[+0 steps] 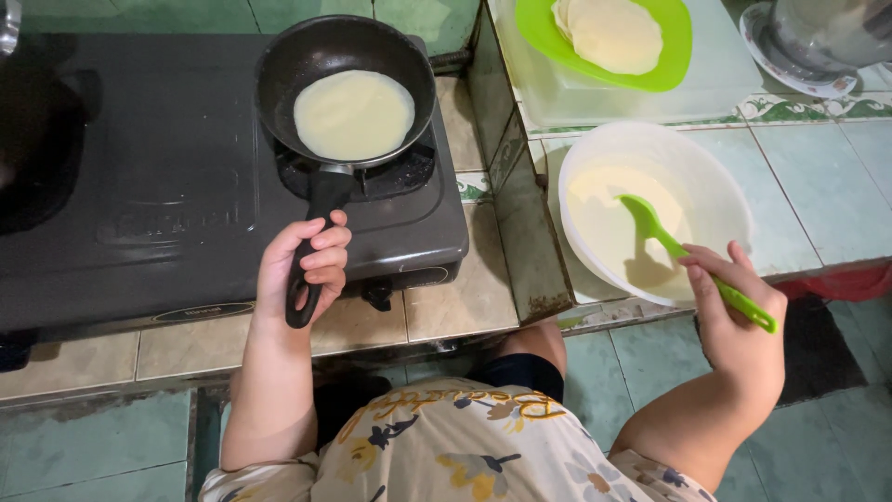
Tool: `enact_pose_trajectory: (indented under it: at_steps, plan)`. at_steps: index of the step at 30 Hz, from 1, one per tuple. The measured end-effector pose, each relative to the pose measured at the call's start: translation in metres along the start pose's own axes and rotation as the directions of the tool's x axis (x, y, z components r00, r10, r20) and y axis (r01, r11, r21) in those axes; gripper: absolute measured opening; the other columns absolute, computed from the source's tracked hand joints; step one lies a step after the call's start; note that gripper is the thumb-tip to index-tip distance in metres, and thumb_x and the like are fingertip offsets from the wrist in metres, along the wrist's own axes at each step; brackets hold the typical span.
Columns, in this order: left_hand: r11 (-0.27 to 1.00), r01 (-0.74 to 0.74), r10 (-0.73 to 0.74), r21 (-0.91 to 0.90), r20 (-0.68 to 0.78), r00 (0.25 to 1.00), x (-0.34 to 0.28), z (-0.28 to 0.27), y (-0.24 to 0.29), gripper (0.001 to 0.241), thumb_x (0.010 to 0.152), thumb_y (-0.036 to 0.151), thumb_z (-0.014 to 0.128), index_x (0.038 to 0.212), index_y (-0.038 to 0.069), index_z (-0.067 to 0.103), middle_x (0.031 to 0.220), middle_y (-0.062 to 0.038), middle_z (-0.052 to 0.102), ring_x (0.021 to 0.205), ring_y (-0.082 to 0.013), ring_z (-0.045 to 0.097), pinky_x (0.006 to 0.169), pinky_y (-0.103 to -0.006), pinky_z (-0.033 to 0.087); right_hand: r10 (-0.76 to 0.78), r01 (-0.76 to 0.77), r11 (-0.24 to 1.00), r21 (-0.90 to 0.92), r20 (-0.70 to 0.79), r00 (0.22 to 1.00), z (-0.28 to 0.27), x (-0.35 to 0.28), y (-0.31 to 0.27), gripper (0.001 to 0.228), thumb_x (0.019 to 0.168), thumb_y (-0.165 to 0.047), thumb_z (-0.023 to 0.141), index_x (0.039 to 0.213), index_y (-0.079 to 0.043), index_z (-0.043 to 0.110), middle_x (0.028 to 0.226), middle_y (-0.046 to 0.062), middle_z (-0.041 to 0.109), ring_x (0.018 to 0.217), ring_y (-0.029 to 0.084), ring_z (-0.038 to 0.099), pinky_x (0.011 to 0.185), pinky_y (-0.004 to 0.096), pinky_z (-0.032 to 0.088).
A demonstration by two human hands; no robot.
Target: Pouring batter into a pan and spreading it to create thin crepes or wrappers.
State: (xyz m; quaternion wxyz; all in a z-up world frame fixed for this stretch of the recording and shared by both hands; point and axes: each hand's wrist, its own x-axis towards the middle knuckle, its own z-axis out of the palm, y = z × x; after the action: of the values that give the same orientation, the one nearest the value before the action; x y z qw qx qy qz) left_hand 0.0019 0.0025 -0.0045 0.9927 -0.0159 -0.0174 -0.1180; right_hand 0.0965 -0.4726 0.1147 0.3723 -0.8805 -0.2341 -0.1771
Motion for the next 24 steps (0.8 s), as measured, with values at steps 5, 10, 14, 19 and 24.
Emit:
enact_pose_trajectory:
  at_steps: [5, 10, 14, 19, 24]
  plan:
    - [1.000, -0.008, 0.008, 0.011, -0.008, 1.000, -0.001, 0.003, -0.002, 0.016, 0.105, 0.010, 0.053, 0.120, 0.003, 0.050, 0.085, -0.001, 0.050, 0.062, -0.0073, 0.050, 0.053, -0.0206, 0.046, 0.091, -0.092, 0.996, -0.020, -0.045, 0.995, -0.011, -0.003, -0.006, 0.017, 0.106, -0.005, 0.062, 0.118, 0.000, 0.072, 0.075, 0.008, 0.062, 0.068, 0.012, 0.054, 0.133, 0.044, 0.039]
    - [1.000, -0.010, 0.010, 0.012, -0.011, 1.000, 0.001, 0.004, -0.001, 0.016, 0.105, 0.010, 0.053, 0.120, 0.003, 0.050, 0.085, -0.001, 0.050, 0.062, -0.0075, 0.051, 0.053, -0.0206, 0.046, 0.048, -0.047, 0.998, -0.044, 0.015, 0.999, -0.023, -0.019, 0.008, 0.012, 0.110, -0.005, 0.062, 0.110, 0.003, 0.071, 0.091, 0.010, 0.073, 0.073, 0.012, 0.063, 0.131, 0.042, 0.039]
    - [1.000, 0.005, -0.005, -0.004, -0.008, 1.000, 0.002, 0.006, 0.000, 0.016, 0.105, 0.010, 0.053, 0.120, 0.003, 0.050, 0.085, -0.001, 0.050, 0.062, -0.0079, 0.051, 0.054, -0.0212, 0.047, -0.004, 0.005, 1.000, -0.014, 0.051, 0.999, -0.015, -0.013, -0.009, 0.011, 0.105, -0.004, 0.062, 0.108, 0.003, 0.071, 0.103, 0.013, 0.074, 0.103, 0.017, 0.071, 0.131, 0.047, 0.037]
    - [1.000, -0.007, 0.007, 0.008, -0.008, 1.000, 0.002, 0.001, 0.001, 0.016, 0.106, 0.010, 0.052, 0.120, 0.003, 0.050, 0.085, -0.001, 0.050, 0.063, -0.0081, 0.051, 0.054, -0.0214, 0.047, -0.006, 0.005, 1.000, 0.011, 0.052, 0.999, -0.005, -0.002, -0.014, 0.013, 0.104, -0.004, 0.061, 0.112, 0.003, 0.070, 0.105, 0.013, 0.074, 0.089, 0.017, 0.068, 0.133, 0.048, 0.036]
    - [1.000, 0.006, -0.006, -0.002, 0.005, 1.000, 0.001, -0.002, 0.000, 0.016, 0.106, 0.010, 0.052, 0.120, 0.003, 0.051, 0.085, -0.001, 0.050, 0.063, -0.0081, 0.051, 0.053, -0.0216, 0.047, 0.077, -0.077, 0.997, -0.021, 0.002, 0.997, -0.010, -0.008, 0.004, 0.014, 0.108, -0.004, 0.062, 0.115, 0.004, 0.072, 0.084, 0.011, 0.072, 0.066, 0.013, 0.057, 0.138, 0.045, 0.038]
